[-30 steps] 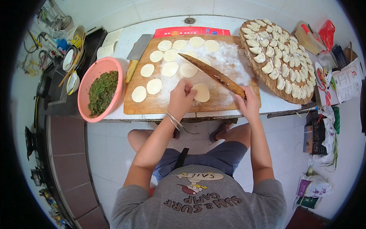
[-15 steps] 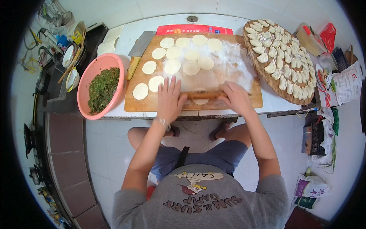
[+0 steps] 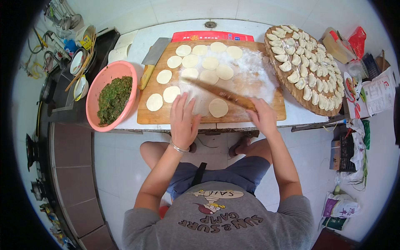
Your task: The person rolls out small dough balls into flat circular wrappers using a wooden rolling pin on a floured board. They then place a spoonful of green vegetable filling onto a wrapper and begin to fold the edges to enclose the filling.
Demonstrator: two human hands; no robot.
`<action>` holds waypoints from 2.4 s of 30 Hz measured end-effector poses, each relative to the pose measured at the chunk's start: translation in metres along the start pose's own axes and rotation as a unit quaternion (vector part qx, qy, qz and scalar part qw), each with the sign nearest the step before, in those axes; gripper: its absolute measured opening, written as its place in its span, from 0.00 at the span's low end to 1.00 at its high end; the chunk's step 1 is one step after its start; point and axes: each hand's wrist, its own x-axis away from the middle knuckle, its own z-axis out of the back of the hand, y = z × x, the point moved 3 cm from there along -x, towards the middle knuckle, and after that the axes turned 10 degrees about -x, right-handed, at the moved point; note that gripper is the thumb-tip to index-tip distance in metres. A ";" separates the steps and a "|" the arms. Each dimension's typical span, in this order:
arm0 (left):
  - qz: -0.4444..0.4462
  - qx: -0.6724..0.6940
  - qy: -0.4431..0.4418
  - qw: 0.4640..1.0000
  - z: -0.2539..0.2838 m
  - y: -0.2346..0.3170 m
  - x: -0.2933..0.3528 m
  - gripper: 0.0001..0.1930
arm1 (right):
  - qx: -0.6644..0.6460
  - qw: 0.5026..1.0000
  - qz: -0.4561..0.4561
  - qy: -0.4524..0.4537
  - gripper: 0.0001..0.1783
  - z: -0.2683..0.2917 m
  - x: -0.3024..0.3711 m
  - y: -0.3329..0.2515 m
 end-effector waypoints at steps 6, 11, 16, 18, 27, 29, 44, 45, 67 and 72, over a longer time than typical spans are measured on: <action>0.069 0.076 -0.136 0.985 -0.068 0.018 -0.022 0.21 | -0.030 0.988 -0.085 0.128 0.18 0.013 0.010 0.020; 0.170 0.009 -0.243 0.955 -0.102 0.016 -0.040 0.21 | -0.063 0.980 -0.117 0.147 0.18 0.018 0.024 0.027; 0.207 0.030 -0.319 0.925 -0.113 -0.002 -0.052 0.15 | -0.075 0.977 -0.101 0.173 0.18 0.016 0.035 0.033; 0.168 0.039 -0.328 0.929 -0.109 -0.002 -0.053 0.13 | -0.079 0.976 -0.113 0.170 0.18 0.016 0.036 0.031; 0.241 0.234 -0.102 0.936 -0.080 -0.035 -0.037 0.10 | -0.086 0.976 -0.114 0.164 0.18 0.015 0.036 0.030; 0.232 0.133 -0.124 0.956 -0.073 -0.058 -0.040 0.13 | -0.079 0.976 -0.110 0.167 0.18 0.016 0.034 0.028; -0.001 0.117 -0.185 0.976 -0.152 0.007 -0.120 0.21 | -0.090 0.958 -0.157 0.223 0.16 0.040 0.067 0.029; -0.024 0.123 -0.184 0.975 -0.169 0.012 -0.132 0.22 | -0.089 0.956 -0.160 0.227 0.16 0.043 0.070 0.030; -0.187 0.160 -0.214 0.946 -0.280 0.072 -0.217 0.13 | -0.074 0.938 -0.186 0.283 0.17 0.075 0.094 0.049; -0.135 0.197 -0.212 0.948 -0.259 0.069 -0.198 0.13 | -0.122 0.930 -0.203 0.279 0.17 0.072 0.091 0.041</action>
